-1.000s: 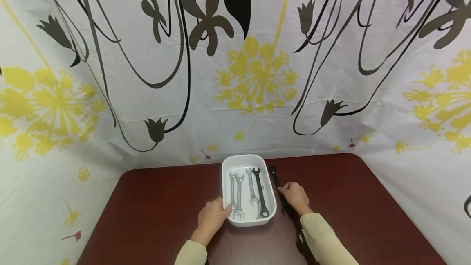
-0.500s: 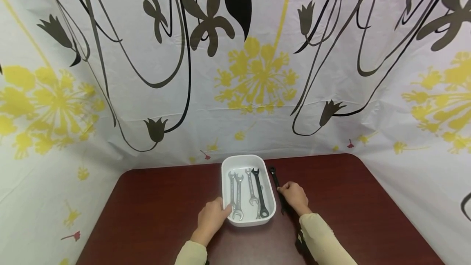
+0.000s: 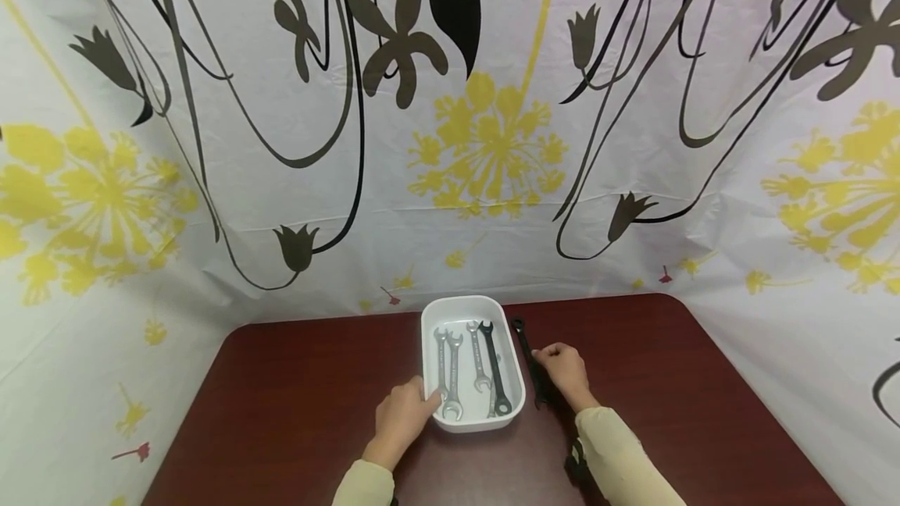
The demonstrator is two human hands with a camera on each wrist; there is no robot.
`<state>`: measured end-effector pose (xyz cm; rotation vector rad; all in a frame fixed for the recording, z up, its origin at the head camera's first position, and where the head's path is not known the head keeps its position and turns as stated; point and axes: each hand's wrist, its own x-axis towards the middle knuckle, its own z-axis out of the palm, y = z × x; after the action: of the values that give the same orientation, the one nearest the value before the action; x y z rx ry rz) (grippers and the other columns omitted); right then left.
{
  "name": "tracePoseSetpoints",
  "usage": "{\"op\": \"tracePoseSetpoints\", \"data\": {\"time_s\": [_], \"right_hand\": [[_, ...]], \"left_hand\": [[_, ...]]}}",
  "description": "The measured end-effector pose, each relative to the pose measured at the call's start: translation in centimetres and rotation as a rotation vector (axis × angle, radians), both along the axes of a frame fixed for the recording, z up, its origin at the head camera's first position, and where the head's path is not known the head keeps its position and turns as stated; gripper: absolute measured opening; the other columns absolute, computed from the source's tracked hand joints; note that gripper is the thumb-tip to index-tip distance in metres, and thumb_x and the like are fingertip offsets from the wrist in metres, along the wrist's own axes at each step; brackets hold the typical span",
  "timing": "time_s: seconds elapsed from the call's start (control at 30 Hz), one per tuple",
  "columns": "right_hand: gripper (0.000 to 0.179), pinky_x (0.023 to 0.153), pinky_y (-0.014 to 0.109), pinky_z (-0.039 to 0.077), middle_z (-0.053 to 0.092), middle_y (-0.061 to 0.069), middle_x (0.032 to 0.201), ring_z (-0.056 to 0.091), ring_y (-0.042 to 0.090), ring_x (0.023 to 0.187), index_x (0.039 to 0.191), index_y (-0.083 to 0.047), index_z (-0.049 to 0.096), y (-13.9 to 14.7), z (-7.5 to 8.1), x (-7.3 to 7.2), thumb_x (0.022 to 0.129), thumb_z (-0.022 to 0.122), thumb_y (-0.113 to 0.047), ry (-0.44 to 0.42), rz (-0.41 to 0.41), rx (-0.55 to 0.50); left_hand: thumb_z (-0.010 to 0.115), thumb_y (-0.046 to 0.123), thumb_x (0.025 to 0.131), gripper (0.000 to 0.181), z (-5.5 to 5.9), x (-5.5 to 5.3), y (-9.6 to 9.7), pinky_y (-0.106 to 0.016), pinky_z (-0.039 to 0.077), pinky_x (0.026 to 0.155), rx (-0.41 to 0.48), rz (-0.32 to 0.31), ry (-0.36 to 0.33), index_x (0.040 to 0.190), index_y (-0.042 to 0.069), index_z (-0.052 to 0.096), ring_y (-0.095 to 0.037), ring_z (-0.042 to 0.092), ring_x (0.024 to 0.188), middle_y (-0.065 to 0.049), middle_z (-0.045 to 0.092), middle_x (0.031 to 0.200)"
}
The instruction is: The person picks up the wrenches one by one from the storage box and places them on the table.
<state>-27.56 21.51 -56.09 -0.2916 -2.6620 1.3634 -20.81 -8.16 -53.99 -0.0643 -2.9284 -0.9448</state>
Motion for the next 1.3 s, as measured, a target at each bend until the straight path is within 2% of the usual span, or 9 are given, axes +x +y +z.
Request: {"op": "tracePoseSetpoints", "data": {"time_s": [0.13,0.33,0.6,0.8,1.0,1.17,1.3], "right_hand": [[0.023,0.062,0.032,0.041,0.062,0.006,0.077,0.052,0.02,0.068,0.087,0.0,0.068,-0.1,0.8,-0.2,0.091,0.071,-0.023,0.036,0.009,-0.05],[0.027,0.065,0.032,0.042,0.063,0.007,0.082,0.052,0.019,0.072,0.096,0.002,0.068,-1.0,2.3,-0.6,0.094,0.07,-0.026,0.0,0.027,-0.094],[0.025,0.065,0.032,0.043,0.065,0.01,0.087,0.053,0.02,0.073,0.099,0.0,0.069,-3.5,3.7,-0.5,0.095,0.07,-0.024,0.006,0.048,-0.141],[0.024,0.063,0.031,0.044,0.064,0.009,0.084,0.054,0.02,0.072,0.096,0.001,0.068,-5.0,4.5,-1.0,0.095,0.069,-0.023,0.025,0.05,-0.175],[0.024,0.064,0.031,0.046,0.066,0.016,0.089,0.055,0.019,0.073,0.099,0.002,0.069,-6.5,5.4,-1.1,0.095,0.068,-0.022,0.023,0.078,-0.184],[0.024,0.068,0.032,0.044,0.064,0.008,0.087,0.054,0.018,0.078,0.098,0.001,0.07,-7.9,5.8,-1.0,0.094,0.069,-0.023,0.036,0.107,-0.185],[0.022,0.067,0.033,0.041,0.059,0.004,0.081,0.049,0.018,0.075,0.093,0.001,0.068,-9.0,5.9,-0.5,0.095,0.069,-0.02,0.051,0.143,-0.193]], "left_hand": [[0.067,0.033,0.089,0.026,-0.1,0.1,0.0,-0.037,0.036,0.053,-0.002,0.006,0.002,0.077,0.013,0.054,-0.015,0.043,0.054,0.003,0.047,0.059],[0.066,0.033,0.088,0.026,0.0,0.2,-0.1,-0.037,0.037,0.053,-0.003,0.017,0.007,0.076,0.013,0.054,-0.015,0.043,0.054,0.003,0.047,0.059],[0.067,0.033,0.089,0.025,0.1,0.3,-0.3,-0.035,0.036,0.053,-0.006,0.013,-0.001,0.079,0.012,0.057,-0.014,0.042,0.054,0.003,0.048,0.06],[0.066,0.031,0.09,0.025,0.3,0.2,-0.3,-0.033,0.034,0.051,0.009,0.0,0.004,0.078,0.012,0.056,-0.013,0.04,0.053,0.003,0.045,0.058],[0.066,0.031,0.09,0.023,0.4,0.0,-0.3,-0.035,0.036,0.052,0.006,-0.01,0.001,0.081,0.01,0.059,-0.014,0.042,0.053,0.003,0.047,0.059],[0.065,0.032,0.091,0.024,0.2,-0.1,-0.2,-0.035,0.036,0.052,0.001,-0.016,-0.002,0.081,0.01,0.059,-0.015,0.042,0.054,0.003,0.048,0.06],[0.065,0.032,0.091,0.024,0.2,0.0,-0.2,-0.035,0.036,0.051,0.007,-0.02,0.01,0.08,0.011,0.059,-0.014,0.042,0.053,0.004,0.048,0.059]]}}
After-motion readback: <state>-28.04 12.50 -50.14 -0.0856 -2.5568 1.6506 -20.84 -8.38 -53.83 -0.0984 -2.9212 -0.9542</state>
